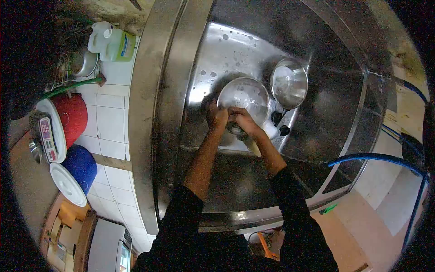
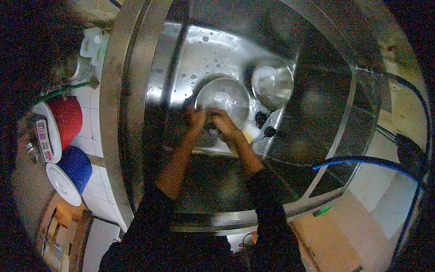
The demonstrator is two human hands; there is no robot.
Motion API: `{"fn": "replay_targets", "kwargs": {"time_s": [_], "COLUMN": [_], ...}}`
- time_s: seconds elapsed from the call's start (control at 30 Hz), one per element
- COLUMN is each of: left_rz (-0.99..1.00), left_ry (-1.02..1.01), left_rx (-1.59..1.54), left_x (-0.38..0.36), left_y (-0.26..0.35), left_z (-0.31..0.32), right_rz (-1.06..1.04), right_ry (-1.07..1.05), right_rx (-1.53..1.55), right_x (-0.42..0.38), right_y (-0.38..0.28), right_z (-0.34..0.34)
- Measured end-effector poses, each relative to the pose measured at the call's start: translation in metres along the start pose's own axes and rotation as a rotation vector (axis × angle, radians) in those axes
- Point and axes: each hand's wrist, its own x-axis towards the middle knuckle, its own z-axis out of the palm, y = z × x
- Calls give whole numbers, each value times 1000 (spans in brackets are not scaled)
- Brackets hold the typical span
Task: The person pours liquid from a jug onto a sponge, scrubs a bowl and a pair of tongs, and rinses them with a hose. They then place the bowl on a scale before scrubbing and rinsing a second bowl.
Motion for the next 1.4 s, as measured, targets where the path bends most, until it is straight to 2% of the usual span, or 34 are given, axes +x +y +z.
{"fn": "replay_targets", "kwargs": {"time_s": [0.03, 0.1, 0.13, 0.17, 0.23, 0.27, 0.33, 0.37, 0.4, 0.47, 0.5, 0.53, 0.57, 0.63, 0.67, 0.73, 0.77, 0.83, 0.87, 0.93, 0.97, 1.03, 1.07, 1.13, 1.17, 1.23, 1.3, 1.4], "left_rz": [-77, 202, 338, 353, 332, 269, 305, 324, 164, 353, 412, 343, 426, 328, 344, -242, -228, -312, -331, -331, -348, -370, -371, -319, -308, -243, -255, -246], "left_ry": [-61, 13, 48, 42, 81, 85, 91, 95, -23, 26, 49, 42, 16, -76, -79, -304, -309, -396, -464, -512, -554, -608, -642, -685, -684, -677, -694, -734], "left_rx": [-31, 12, 53, 56, 310, 425, 384, 348, 272, 145, 142, 150, 35, -53, -46, -237, -226, -362, -422, -397, -385, -366, -413, -349, -338, -370, -343, -265], "left_x": [-3, 0, 1, 1, -6, -8, -15, -21, -29, -26, -32, -34, -42, -35, -48, -82, -88, -96, -96, -99, -98, -87, -84, -89, -87, -81, -68, -59], "left_y": [20, 26, 34, 43, 73, 84, 94, 99, 113, 96, 97, 95, 95, 62, 79, 127, 126, 125, 123, 123, 121, 111, 105, 121, 124, 128, 132, 153], "left_z": [-11, -12, -16, -19, -32, -35, -47, -55, -65, -66, -71, -72, -78, -73, -83, -108, -110, -112, -112, -111, -111, -107, -106, -112, -112, -111, -111, -114], "right_rz": [-6, -15, -24, -35, -209, -218, -77, -54, -33, -59, 326, 150, -28, 126, 112, -143, -157, -317, -338, -215, -230, -563, -573, -573, -582, -492, -518, -626], "right_ry": [0, -32, -48, -37, 24, 40, 99, 158, 217, 365, 483, 447, 442, 453, 454, 300, 303, -365, -367, 709, 709, 985, 983, 1230, 1234, 1069, 887, 589], "right_rx": [9, -52, -261, -256, -435, -436, -614, -544, -472, 44, 46, -172, -393, 678, 689, 776, 786, 1172, 1177, 422, 432, 348, 361, 51, 65, -20, -67, 160], "right_x": [-4, -22, -39, -51, -81, -99, -141, -157, -175, -215, -232, -240, -247, -255, -249, -238, -236, -235, -240, -268, -277, -290, -298, -309, -304, -295, -274, -244], "right_y": [1, 4, -8, -5, 1, -1, -21, -20, -15, 25, 7, 34, 63, 13, 16, 35, 41, 38, 41, 6, -1, -16, -29, -54, -57, -74, -99, -151], "right_z": [-2, -5, -3, 2, 14, 15, 11, 1, -15, -66, -87, -110, -134, -138, -149, -179, -187, -188, -180, -128, -111, -88, -84, -80, -82, -85, -62, -18]}}
